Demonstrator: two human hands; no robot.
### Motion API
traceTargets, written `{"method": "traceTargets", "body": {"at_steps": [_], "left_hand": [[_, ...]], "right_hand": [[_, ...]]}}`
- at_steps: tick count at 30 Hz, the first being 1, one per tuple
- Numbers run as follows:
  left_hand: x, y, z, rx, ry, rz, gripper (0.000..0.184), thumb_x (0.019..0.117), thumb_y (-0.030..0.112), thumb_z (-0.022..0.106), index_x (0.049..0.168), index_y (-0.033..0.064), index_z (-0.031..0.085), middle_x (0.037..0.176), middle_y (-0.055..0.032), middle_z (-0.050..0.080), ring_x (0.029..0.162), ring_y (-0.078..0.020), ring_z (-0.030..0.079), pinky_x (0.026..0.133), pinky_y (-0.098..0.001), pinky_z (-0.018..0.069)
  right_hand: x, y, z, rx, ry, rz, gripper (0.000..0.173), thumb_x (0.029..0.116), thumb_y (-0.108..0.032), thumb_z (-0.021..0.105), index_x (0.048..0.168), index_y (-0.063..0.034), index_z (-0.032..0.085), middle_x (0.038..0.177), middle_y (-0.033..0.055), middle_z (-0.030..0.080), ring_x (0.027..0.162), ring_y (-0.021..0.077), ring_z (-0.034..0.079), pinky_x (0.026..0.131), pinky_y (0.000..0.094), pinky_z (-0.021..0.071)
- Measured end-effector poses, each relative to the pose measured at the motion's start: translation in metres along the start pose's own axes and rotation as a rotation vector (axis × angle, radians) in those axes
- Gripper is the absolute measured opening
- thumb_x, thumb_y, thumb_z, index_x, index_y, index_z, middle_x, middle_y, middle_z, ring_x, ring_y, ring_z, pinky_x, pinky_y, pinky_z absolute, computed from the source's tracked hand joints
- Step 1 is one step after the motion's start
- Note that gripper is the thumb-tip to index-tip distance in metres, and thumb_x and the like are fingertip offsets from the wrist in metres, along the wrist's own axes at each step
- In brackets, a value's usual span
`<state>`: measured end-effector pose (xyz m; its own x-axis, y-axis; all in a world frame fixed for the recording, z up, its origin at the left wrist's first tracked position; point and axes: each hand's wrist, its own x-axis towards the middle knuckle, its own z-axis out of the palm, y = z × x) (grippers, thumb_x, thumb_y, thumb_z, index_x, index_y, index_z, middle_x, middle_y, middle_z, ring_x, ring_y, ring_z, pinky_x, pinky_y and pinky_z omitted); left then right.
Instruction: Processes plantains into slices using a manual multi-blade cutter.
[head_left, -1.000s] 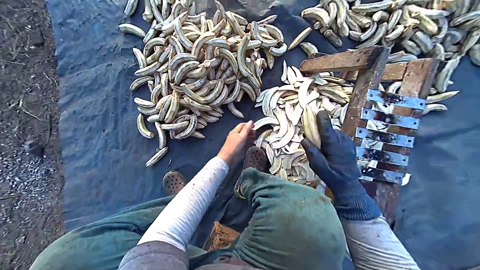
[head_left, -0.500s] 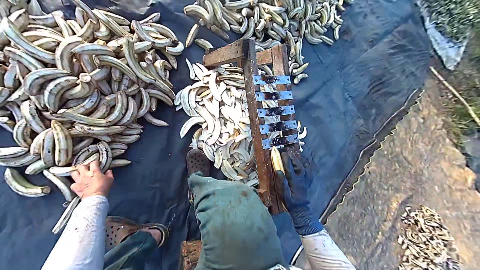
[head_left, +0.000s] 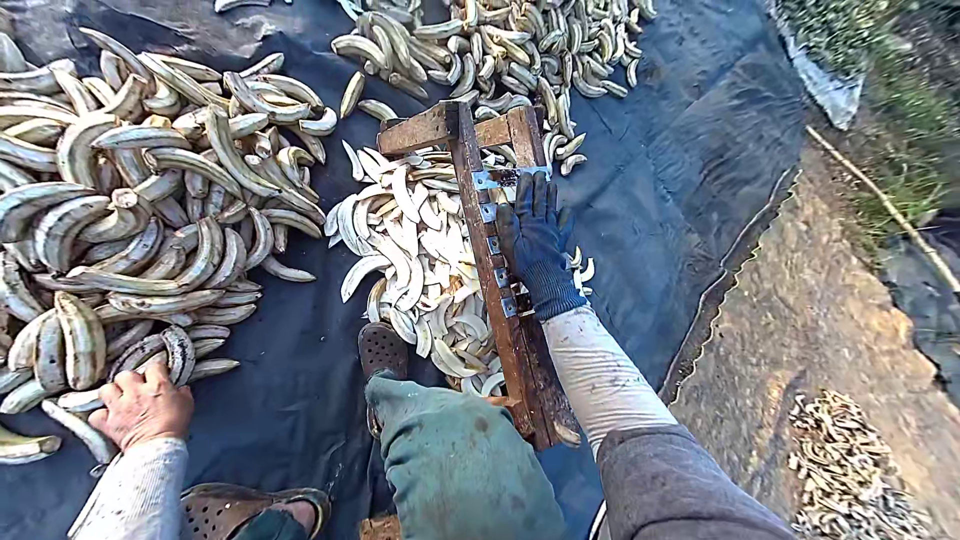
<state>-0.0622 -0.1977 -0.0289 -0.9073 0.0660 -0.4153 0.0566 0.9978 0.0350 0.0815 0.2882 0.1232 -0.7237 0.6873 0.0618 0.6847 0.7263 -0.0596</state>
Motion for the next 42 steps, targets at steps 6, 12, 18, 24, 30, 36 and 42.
{"method": "traceTargets", "body": {"at_steps": [6, 12, 18, 24, 30, 36, 42], "left_hand": [[-0.002, -0.010, -0.004, -0.051, 0.033, 0.032, 0.049, 0.0909, 0.020, 0.074, 0.132, -0.0014, 0.060, 0.141, -0.0336, 0.052, 0.138, -0.0542, 0.042, 0.102, -0.0759, 0.0347], [-0.010, 0.000, -0.043, -0.589, -0.154, -0.001, 0.042, 0.0972, 0.023, 0.069, 0.128, -0.0036, 0.062, 0.120, -0.0289, 0.065, 0.112, -0.0428, 0.062, 0.097, -0.0668, 0.0440], [-0.040, 0.061, -0.108, -1.093, -0.480, 0.294, 0.012, 0.0996, 0.010, 0.063, 0.109, 0.0062, 0.068, 0.089, -0.0007, 0.068, 0.073, -0.0049, 0.060, 0.069, -0.0225, 0.0509], [-0.073, 0.119, -0.160, -1.016, -0.722, 0.686, 0.012, 0.0950, 0.008, 0.070, 0.107, 0.0040, 0.070, 0.091, -0.0006, 0.070, 0.082, -0.0045, 0.063, 0.076, -0.0225, 0.0524], [-0.020, 0.037, -0.110, -0.834, -0.319, 0.358, 0.044, 0.0997, 0.024, 0.068, 0.137, 0.0034, 0.058, 0.127, -0.0166, 0.068, 0.113, -0.0245, 0.067, 0.101, -0.0468, 0.0523], [0.004, -0.034, -0.002, -0.286, -0.263, -0.029, 0.048, 0.0997, 0.031, 0.066, 0.135, -0.0010, 0.061, 0.134, -0.0381, 0.056, 0.126, -0.0601, 0.052, 0.100, -0.0797, 0.0384], [-0.014, -0.012, 0.010, -0.282, -0.114, -0.040, 0.041, 0.1011, 0.018, 0.061, 0.135, -0.0036, 0.059, 0.144, -0.0390, 0.046, 0.137, -0.0600, 0.040, 0.101, -0.0771, 0.0367]], "right_hand": [[0.085, -0.042, 0.004, 0.047, -0.016, 0.014, 0.070, 0.1071, -0.055, 0.018, 0.166, -0.0193, 0.007, 0.173, 0.0040, 0.005, 0.160, 0.0281, 0.003, 0.121, 0.0667, 0.0025], [0.112, -0.067, -0.016, 0.273, 0.149, -0.138, 0.071, 0.1058, -0.052, 0.024, 0.166, -0.0176, 0.009, 0.173, 0.0073, 0.008, 0.159, 0.0257, 0.006, 0.123, 0.0643, -0.0003], [0.001, -0.132, -0.029, 0.775, -0.458, -0.818, 0.057, 0.1044, -0.038, 0.039, 0.154, -0.0113, 0.045, 0.162, 0.0045, 0.041, 0.150, 0.0163, 0.036, 0.125, 0.0457, 0.0287], [-0.068, -0.133, -0.022, 0.597, -0.658, -1.062, 0.059, 0.1027, -0.044, 0.048, 0.156, -0.0185, 0.044, 0.137, 0.0035, 0.065, 0.122, 0.0153, 0.063, 0.107, 0.0461, 0.0477], [-0.100, -0.008, -0.051, 0.531, -0.241, -0.485, 0.058, 0.1023, -0.050, 0.045, 0.154, -0.0244, 0.047, 0.143, 0.0075, 0.061, 0.127, 0.0274, 0.060, 0.106, 0.0567, 0.0458], [-0.196, 0.087, -0.039, 0.109, -0.014, -0.191, 0.069, 0.0992, -0.052, 0.047, 0.149, -0.0051, 0.051, 0.138, 0.0304, 0.058, 0.124, 0.0528, 0.056, 0.104, 0.0697, 0.0396], [-0.202, 0.088, -0.007, 0.093, 0.072, -0.237, 0.066, 0.1030, -0.050, 0.035, 0.149, -0.0062, 0.053, 0.146, 0.0293, 0.053, 0.135, 0.0528, 0.048, 0.112, 0.0735, 0.0244]]}}
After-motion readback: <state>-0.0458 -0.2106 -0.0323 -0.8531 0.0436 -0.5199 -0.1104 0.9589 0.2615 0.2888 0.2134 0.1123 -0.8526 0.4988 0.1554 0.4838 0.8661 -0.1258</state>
